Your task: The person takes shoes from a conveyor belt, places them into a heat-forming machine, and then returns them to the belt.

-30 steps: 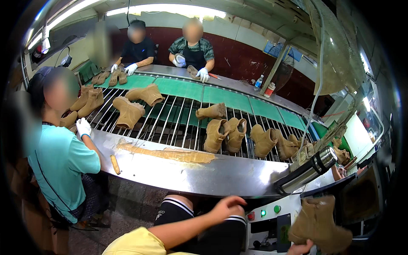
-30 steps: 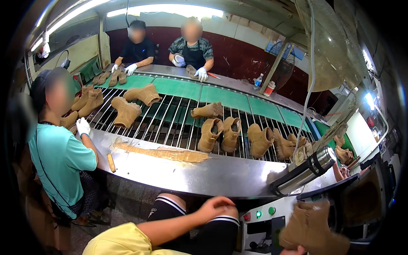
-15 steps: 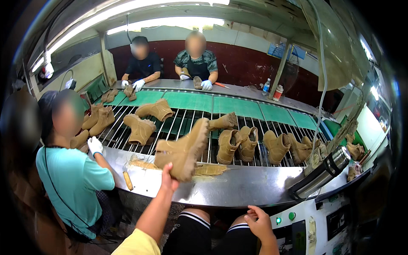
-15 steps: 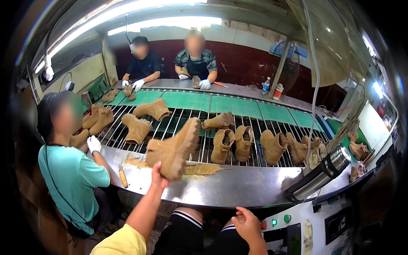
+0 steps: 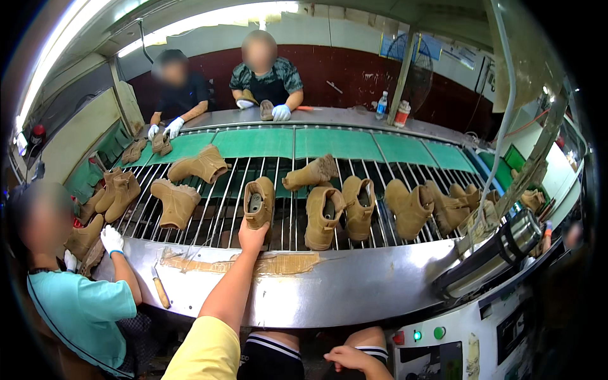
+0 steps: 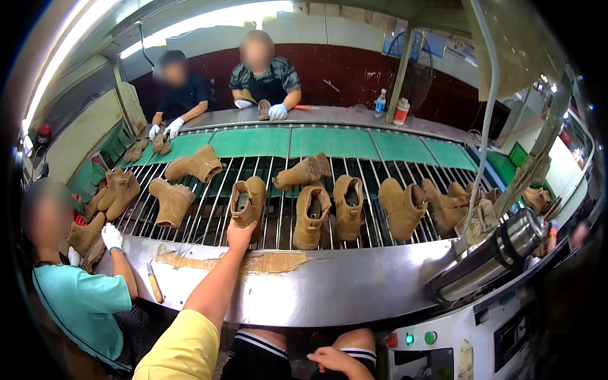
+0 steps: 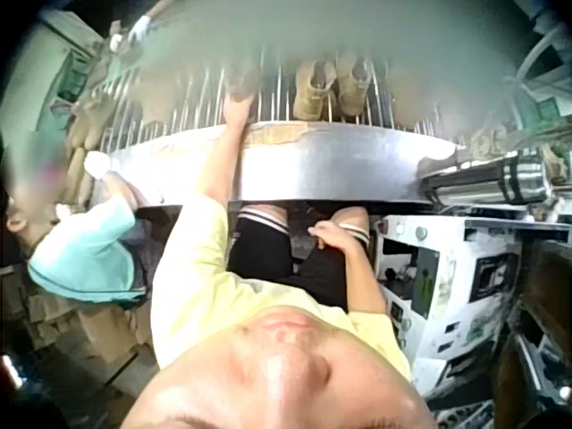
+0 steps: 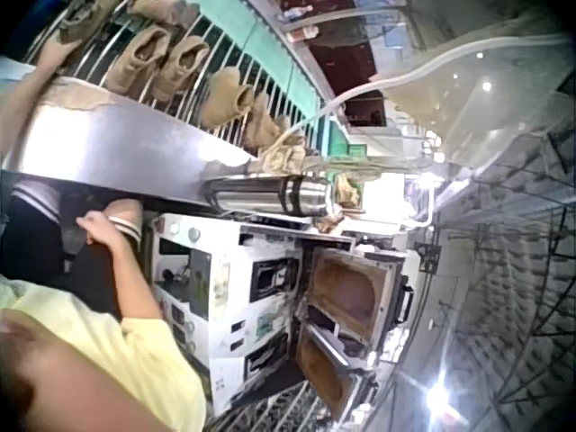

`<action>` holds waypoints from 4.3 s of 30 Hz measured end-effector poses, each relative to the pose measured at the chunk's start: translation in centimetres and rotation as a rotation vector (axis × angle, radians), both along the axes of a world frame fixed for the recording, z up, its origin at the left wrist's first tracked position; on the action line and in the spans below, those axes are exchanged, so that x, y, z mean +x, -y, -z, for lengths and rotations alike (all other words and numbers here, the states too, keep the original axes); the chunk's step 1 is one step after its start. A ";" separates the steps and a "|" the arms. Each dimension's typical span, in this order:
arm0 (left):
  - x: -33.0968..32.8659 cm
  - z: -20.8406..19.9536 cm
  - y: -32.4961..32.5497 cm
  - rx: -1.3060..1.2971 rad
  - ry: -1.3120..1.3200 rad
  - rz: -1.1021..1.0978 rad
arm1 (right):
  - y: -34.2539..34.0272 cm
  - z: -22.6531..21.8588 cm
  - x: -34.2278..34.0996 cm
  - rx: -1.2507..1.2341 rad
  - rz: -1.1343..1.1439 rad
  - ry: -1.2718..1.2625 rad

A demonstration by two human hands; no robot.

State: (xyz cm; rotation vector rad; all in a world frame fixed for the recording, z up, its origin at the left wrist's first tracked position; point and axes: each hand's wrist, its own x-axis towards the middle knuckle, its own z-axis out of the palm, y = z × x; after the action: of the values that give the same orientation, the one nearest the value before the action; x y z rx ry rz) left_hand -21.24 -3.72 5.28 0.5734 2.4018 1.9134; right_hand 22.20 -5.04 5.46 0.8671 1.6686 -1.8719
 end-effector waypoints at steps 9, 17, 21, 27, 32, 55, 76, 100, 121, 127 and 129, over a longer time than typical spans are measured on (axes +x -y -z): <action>2.4 -4.9 0.7 -0.215 -0.443 0.053 | 4.9 2.9 -15.2 -0.044 -0.792 -0.206; 1.6 -11.4 -12.8 -0.455 -0.788 0.354 | 2.6 6.3 -14.8 -0.496 -0.607 -0.210; 0.8 -11.5 -22.4 -0.806 -0.745 0.423 | 3.8 6.4 -14.0 -0.430 -0.468 -0.284; 3.3 -10.3 -32.9 -1.366 -0.985 0.420 | 3.9 4.8 -12.9 -0.015 -0.511 -0.462; 1.6 -7.6 -34.8 -1.726 -0.992 0.309 | 7.8 8.3 -12.7 0.217 -0.425 -0.485; 15.7 -24.7 13.4 0.437 0.450 0.812 | 2.0 2.0 -8.7 -0.264 0.107 -0.527; 34.4 -6.8 17.4 -0.250 0.119 1.457 | 9.9 -12.6 18.4 -0.495 1.064 -1.461; 33.4 3.9 12.1 -0.156 0.747 0.977 | 4.6 -30.7 70.6 1.332 1.719 0.816; 44.2 -0.2 10.3 -0.402 0.623 1.244 | 12.4 -20.2 63.2 1.874 1.310 0.941; 58.6 -3.6 11.9 -0.538 -0.047 1.916 | 32.0 -7.7 54.7 2.267 2.011 0.311; 64.2 -4.3 13.3 -0.575 -0.146 2.181 | 35.0 -4.7 53.7 1.710 2.801 0.094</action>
State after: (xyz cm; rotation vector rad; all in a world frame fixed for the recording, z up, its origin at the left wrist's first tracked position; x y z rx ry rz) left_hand 42.94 -16.97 9.54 1.8650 0.7367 0.1569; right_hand 75.91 -40.01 10.11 -1.4047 -0.0781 -0.3697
